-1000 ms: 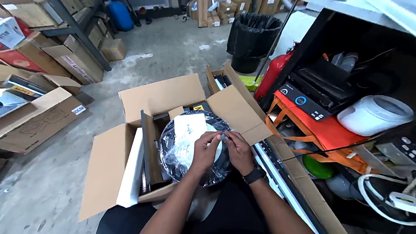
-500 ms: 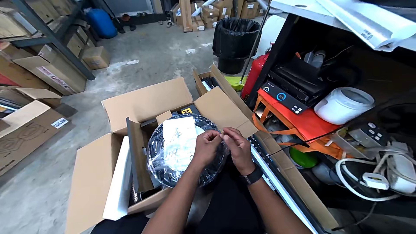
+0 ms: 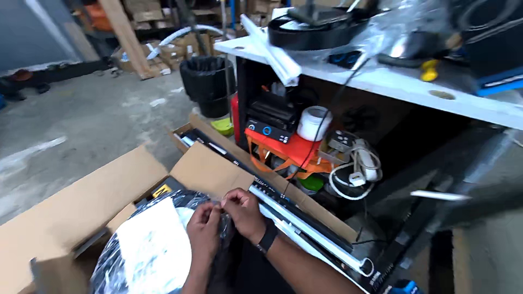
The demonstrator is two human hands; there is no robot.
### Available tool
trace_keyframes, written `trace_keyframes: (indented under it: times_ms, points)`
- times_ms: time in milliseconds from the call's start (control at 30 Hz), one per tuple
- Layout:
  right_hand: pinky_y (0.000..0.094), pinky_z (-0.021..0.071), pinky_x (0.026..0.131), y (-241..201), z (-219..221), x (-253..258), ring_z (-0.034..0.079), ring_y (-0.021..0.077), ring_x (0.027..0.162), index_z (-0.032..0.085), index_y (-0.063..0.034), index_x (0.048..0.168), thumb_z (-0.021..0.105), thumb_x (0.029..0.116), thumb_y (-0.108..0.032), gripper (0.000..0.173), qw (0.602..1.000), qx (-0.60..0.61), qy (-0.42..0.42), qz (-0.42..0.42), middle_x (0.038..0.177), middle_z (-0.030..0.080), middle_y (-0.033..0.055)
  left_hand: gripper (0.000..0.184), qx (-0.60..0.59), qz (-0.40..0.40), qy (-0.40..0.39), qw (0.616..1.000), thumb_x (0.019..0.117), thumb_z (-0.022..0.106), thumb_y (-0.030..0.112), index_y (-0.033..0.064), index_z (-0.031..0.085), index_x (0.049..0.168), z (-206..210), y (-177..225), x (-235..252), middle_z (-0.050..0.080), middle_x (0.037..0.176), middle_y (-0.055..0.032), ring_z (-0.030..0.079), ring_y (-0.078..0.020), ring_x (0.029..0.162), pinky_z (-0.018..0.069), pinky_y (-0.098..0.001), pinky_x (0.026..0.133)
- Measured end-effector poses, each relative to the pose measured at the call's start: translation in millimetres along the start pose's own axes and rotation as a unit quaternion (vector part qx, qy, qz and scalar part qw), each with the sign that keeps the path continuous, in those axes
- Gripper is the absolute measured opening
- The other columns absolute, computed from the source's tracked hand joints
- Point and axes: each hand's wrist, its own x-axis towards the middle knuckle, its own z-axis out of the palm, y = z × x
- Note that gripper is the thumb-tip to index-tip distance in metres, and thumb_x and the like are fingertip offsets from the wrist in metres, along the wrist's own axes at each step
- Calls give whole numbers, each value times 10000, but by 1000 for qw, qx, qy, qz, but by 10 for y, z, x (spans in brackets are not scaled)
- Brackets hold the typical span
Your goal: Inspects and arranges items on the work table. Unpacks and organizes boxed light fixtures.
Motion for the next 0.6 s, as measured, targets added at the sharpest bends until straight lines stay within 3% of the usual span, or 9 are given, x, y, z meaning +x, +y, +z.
trace_keyframes:
  times_ms: [67, 167, 300, 367, 500, 600]
  points:
    - [339, 590, 721, -17, -16, -27, 668, 158, 761, 648, 18, 946, 632, 929, -71, 92, 999, 24, 8, 26, 850, 678, 88, 62, -33, 5, 11, 999, 912, 633, 17, 1, 669, 960, 24, -37, -22, 694, 752, 28, 665, -46, 685, 592, -235, 696]
    - [333, 574, 729, -38, -43, -9, 651, 157, 777, 639, 30, 990, 632, 935, -87, 130, 999, 17, 16, 32, 880, 663, 96, 46, -56, 5, 15, 998, 912, 641, -3, 1, 669, 948, 80, -74, -26, 689, 750, 34, 658, -42, 677, 590, -224, 691]
    - [349, 578, 878, -29, -48, -197, 656, 211, 1052, 549, 71, 1327, 634, 956, -112, 422, 999, -1, 34, 28, 1241, 619, 190, 37, -18, 28, -27, 999, 940, 582, 21, 10, 603, 968, 2, -126, -67, 669, 797, 49, 662, -41, 729, 597, -248, 751]
    - [345, 572, 902, 60, -183, -417, 654, 218, 1093, 551, 81, 1349, 621, 962, -107, 436, 998, -43, 38, -1, 1280, 619, 208, 43, -29, 47, -68, 996, 962, 530, 13, 19, 567, 983, -52, -171, -63, 725, 886, -2, 711, -116, 826, 610, -326, 823]
    - [379, 566, 988, 568, -943, -1005, 657, 207, 1154, 687, 13, 1236, 631, 977, -149, 310, 967, -237, 71, -57, 1231, 681, 155, 88, -31, 49, -101, 993, 962, 498, -4, 71, 542, 976, -130, -245, -95, 734, 893, 13, 724, -132, 845, 613, -337, 833]
    - [396, 570, 963, 858, -1892, -1407, 675, 231, 1111, 697, -10, 1229, 578, 1003, -168, 301, 911, -376, 165, 48, 1227, 683, 166, 130, -54, 46, -113, 991, 972, 489, -4, 105, 560, 975, -176, -322, -97, 735, 900, 23, 725, -140, 856, 612, -339, 843]
